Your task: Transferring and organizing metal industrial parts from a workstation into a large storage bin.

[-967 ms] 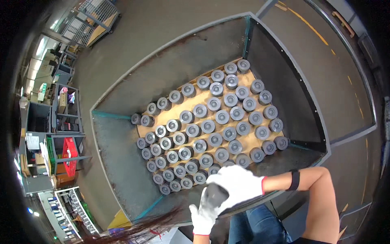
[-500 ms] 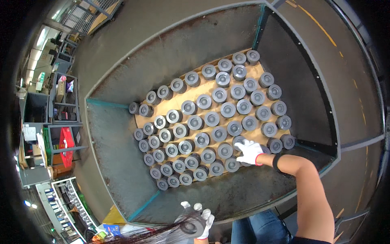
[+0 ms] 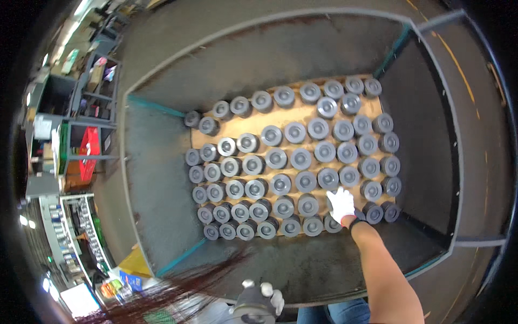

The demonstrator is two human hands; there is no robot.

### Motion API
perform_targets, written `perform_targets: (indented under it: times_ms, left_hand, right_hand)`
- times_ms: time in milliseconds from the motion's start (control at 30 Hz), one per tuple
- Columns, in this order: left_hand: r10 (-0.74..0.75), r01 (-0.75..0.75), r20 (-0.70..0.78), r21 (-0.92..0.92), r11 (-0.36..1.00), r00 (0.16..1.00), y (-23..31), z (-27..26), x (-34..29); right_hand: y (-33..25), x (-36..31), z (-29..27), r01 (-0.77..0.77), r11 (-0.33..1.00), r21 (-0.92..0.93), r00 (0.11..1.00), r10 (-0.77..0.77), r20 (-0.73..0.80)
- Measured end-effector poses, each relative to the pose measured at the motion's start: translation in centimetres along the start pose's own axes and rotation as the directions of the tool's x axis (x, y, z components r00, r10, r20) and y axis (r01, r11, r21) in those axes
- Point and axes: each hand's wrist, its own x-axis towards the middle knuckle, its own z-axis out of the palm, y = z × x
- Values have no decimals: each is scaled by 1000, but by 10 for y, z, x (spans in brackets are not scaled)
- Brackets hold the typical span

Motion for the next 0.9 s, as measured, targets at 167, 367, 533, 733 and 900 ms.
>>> perform_targets:
  times_ms: [167, 367, 533, 733, 900]
  left_hand:
    - [-99, 81, -82, -200, 976, 992, -9, -27, -12]
    - [454, -302, -329, 421, 855, 828, -32, -38, -46]
    - [386, -387, -14, -54, 921, 922, -37, -26, -121]
    - [733, -730, 357, -173, 661, 579, -68, -7, -316]
    - [960, -942, 52, -186, 281, 276, -113, -57, -430]
  right_hand:
    - [18, -73, -100, 88, 995, 39, 996, -89, 25]
    - [11, -150, -197, 236, 918, 318, 972, -228, -64]
    - [-41, -189, -243, 317, 909, 270, 948, -304, -92]
    - [-221, -261, -244, 659, 727, 192, 739, -674, 16]
    - [-386, -339, -189, 904, 414, 102, 382, -893, 238]
